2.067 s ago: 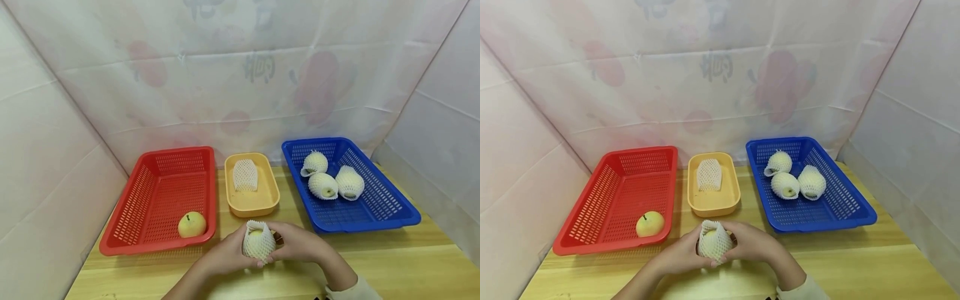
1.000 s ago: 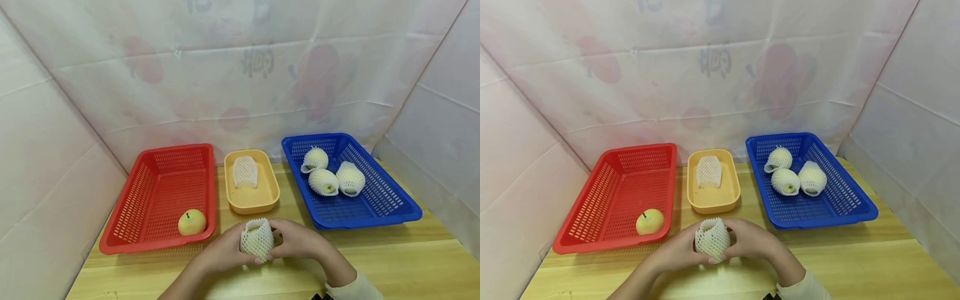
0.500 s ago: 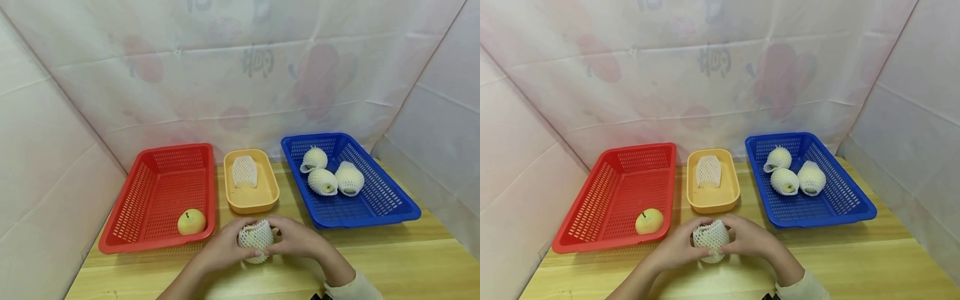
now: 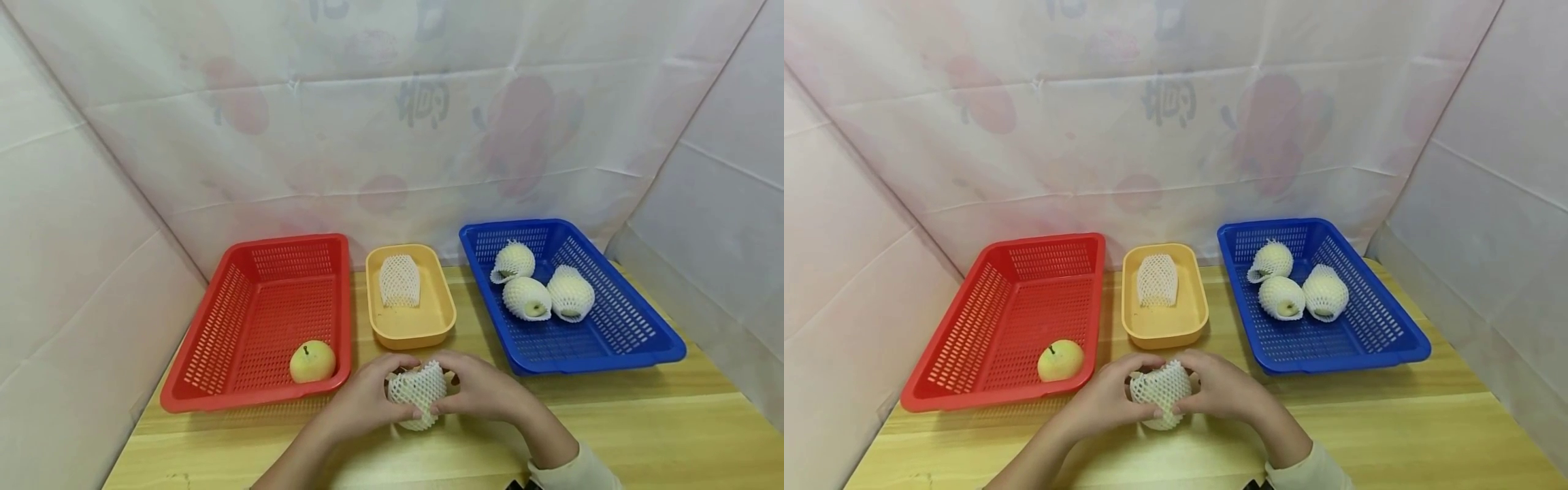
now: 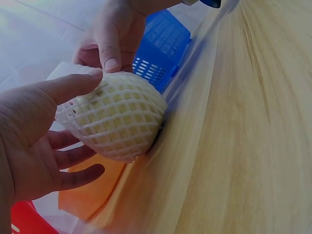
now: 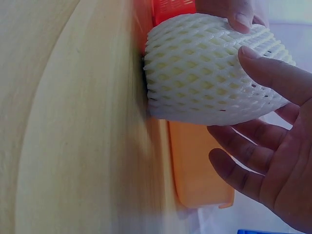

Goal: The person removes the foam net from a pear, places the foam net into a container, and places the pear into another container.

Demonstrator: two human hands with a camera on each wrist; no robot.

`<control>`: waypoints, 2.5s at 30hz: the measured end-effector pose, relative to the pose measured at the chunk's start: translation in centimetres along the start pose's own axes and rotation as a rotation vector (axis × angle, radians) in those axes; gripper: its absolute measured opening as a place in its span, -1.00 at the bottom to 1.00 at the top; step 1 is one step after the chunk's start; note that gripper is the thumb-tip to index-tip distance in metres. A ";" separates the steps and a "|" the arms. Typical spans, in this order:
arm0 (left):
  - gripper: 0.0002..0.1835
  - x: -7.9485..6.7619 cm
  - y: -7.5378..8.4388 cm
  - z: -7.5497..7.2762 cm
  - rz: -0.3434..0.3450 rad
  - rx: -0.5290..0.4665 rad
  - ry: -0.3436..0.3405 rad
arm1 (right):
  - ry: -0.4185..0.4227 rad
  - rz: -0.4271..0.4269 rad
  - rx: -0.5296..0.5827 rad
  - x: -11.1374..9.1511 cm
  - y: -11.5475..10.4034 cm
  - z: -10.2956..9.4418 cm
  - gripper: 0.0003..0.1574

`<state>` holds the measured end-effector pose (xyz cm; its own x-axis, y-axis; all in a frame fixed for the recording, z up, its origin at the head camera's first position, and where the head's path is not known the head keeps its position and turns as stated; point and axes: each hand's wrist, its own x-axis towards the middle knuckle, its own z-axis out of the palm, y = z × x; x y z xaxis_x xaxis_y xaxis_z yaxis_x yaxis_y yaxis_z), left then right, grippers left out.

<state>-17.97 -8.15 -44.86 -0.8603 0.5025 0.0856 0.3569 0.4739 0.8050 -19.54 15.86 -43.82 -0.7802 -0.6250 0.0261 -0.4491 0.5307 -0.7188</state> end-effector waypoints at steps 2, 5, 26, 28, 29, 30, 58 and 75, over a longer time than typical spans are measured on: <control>-0.32 0.0 0.1 0.0 0.007 0.007 0.005 | 0.005 -0.011 -0.011 0.0 0.0 0.0 -0.45; -0.34 0.0 0.1 0.0 0.017 0.022 0.013 | 0.009 -0.017 -0.014 0.0 0.0 0.0 -0.45; -0.34 0.0 0.5 0.0 0.047 0.027 0.052 | -0.029 0.011 0.039 0.2 0.2 0.6 -0.12; -0.30 0.0 0.5 -0.1 0.035 0.036 0.048 | -0.017 0.017 0.003 0.2 0.1 0.6 -0.19; -0.27 0.0 0.5 -0.1 0.027 0.042 0.042 | -0.009 0.019 -0.023 0.2 0.0 0.6 -0.23; -0.23 -0.1 0.4 -0.1 0.020 0.044 0.033 | -0.002 0.020 -0.042 0.2 -0.1 0.5 -0.27; -0.25 -0.1 0.6 0.0 0.053 0.097 0.020 | 0.068 0.003 -0.087 -0.2 -1.0 0.1 -0.53; -0.53 -0.1 1.0 0.1 0.067 0.053 0.111 | 0.141 -0.108 0.022 -0.2 -0.6 -0.2 -0.59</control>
<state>-17.53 -7.65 -44.10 -0.8677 0.4529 0.2049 0.4312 0.4809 0.7634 -19.23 15.80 -43.22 -0.7821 -0.5903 0.1995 -0.5248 0.4513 -0.7218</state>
